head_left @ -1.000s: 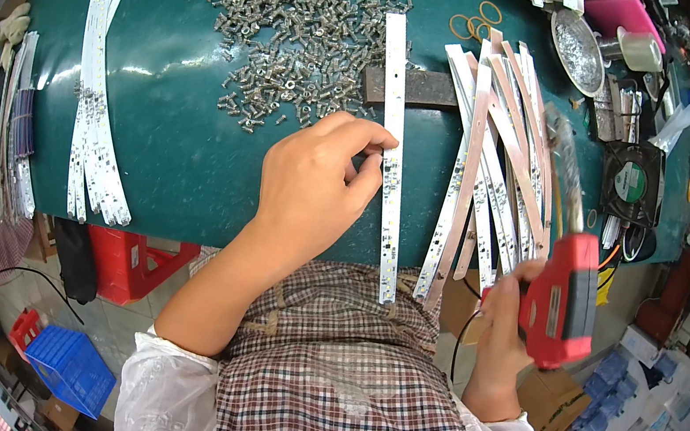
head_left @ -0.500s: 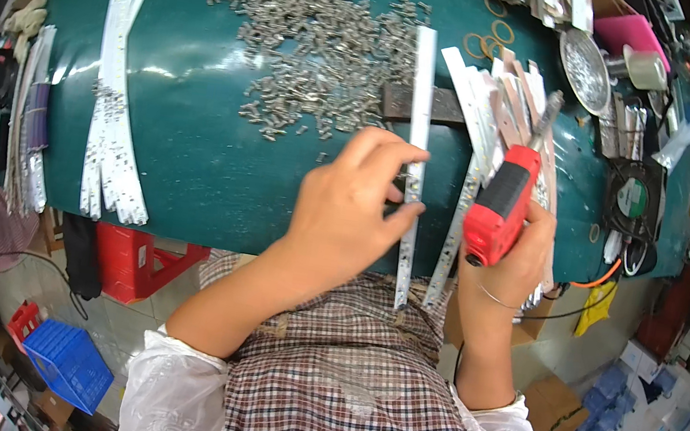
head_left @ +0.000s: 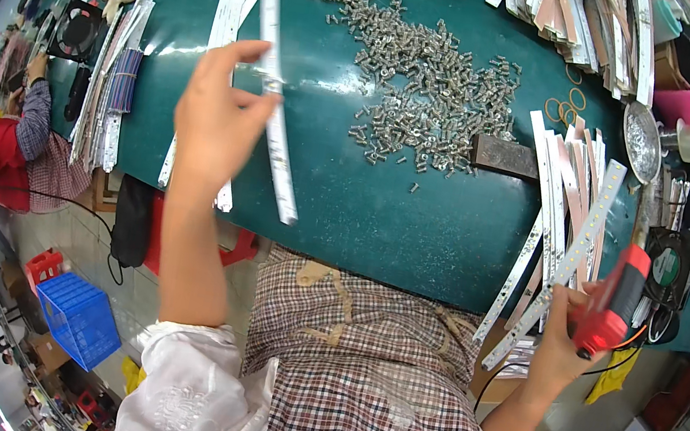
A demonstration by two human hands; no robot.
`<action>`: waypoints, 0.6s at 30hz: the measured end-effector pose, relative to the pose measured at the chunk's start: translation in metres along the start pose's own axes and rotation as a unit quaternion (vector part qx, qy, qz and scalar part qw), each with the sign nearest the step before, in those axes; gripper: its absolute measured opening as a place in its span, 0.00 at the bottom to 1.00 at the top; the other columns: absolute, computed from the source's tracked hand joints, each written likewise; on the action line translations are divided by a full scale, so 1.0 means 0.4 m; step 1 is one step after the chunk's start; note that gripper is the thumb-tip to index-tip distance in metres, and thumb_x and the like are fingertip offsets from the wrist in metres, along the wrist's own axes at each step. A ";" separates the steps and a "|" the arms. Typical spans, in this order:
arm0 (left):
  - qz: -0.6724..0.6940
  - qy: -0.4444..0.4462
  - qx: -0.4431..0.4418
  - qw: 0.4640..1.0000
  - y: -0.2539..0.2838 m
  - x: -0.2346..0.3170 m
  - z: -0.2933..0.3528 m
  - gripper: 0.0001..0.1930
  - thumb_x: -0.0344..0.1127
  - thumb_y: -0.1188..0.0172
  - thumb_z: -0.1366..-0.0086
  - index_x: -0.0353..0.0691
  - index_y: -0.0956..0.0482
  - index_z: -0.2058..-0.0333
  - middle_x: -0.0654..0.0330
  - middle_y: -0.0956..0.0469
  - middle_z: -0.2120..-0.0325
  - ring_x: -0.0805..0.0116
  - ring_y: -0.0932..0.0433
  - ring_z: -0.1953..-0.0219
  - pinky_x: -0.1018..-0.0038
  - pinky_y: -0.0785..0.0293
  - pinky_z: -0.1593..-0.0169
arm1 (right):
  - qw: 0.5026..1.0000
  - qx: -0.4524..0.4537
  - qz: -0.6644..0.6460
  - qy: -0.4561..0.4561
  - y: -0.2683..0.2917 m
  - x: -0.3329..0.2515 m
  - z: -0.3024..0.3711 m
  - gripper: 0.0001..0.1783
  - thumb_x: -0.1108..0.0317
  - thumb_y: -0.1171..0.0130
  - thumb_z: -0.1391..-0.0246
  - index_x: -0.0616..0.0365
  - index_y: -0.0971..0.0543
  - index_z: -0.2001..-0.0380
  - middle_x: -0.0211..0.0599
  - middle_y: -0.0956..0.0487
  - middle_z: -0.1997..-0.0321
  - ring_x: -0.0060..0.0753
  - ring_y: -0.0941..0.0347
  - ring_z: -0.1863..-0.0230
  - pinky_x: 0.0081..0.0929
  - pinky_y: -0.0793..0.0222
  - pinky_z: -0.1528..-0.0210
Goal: The person attaches lenses and LEDs to circuit board strips using a handheld soldering gun.
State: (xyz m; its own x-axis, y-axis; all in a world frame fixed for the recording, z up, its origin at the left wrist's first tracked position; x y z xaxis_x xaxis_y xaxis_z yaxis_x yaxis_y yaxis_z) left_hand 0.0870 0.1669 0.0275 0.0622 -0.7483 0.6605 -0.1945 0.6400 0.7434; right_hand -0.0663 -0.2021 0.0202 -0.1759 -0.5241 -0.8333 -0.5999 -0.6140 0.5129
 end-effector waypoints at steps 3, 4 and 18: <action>-0.096 0.001 0.037 0.995 0.053 -0.078 -0.038 0.26 0.25 0.34 0.47 0.42 0.25 0.47 0.56 0.25 0.52 0.73 0.18 0.70 0.76 0.24 0.62 | 0.999 -0.028 0.012 0.044 0.031 -0.035 -0.013 0.24 0.90 0.40 0.52 0.64 0.30 0.52 0.35 0.24 0.61 0.22 0.26 0.63 0.20 0.31 0.58; -0.096 0.000 0.037 0.995 0.060 -0.094 -0.048 0.26 0.25 0.34 0.47 0.42 0.25 0.47 0.56 0.25 0.52 0.73 0.18 0.70 0.76 0.24 0.62 | 0.999 -0.026 -0.010 0.029 0.043 -0.035 -0.014 0.24 0.90 0.39 0.53 0.64 0.30 0.53 0.35 0.24 0.62 0.22 0.27 0.63 0.20 0.31 0.58; -0.087 -0.050 0.052 0.994 -0.020 0.012 0.025 0.10 0.29 0.34 0.45 0.42 0.22 0.63 0.61 0.24 0.68 0.67 0.22 0.73 0.71 0.27 0.65 | 0.996 -0.036 -0.084 -0.013 0.042 -0.131 0.007 0.28 0.90 0.37 0.58 0.63 0.32 0.53 0.32 0.30 0.60 0.17 0.29 0.69 0.18 0.32 0.66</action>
State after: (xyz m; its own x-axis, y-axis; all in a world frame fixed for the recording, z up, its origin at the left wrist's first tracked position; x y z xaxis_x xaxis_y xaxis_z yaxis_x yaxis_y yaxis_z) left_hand 0.0792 0.1565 0.0237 0.0080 -0.8627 0.5056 -0.2889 0.4821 0.8271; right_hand -0.0693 -0.1833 0.0718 -0.0997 -0.3958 -0.9129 -0.5651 -0.7326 0.3793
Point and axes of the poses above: each hand's wrist, its own z-axis away from the middle knuckle, its own y-axis out of the back of the hand, x = y × z, the point moved 2 cm from there along -z, towards the middle knuckle
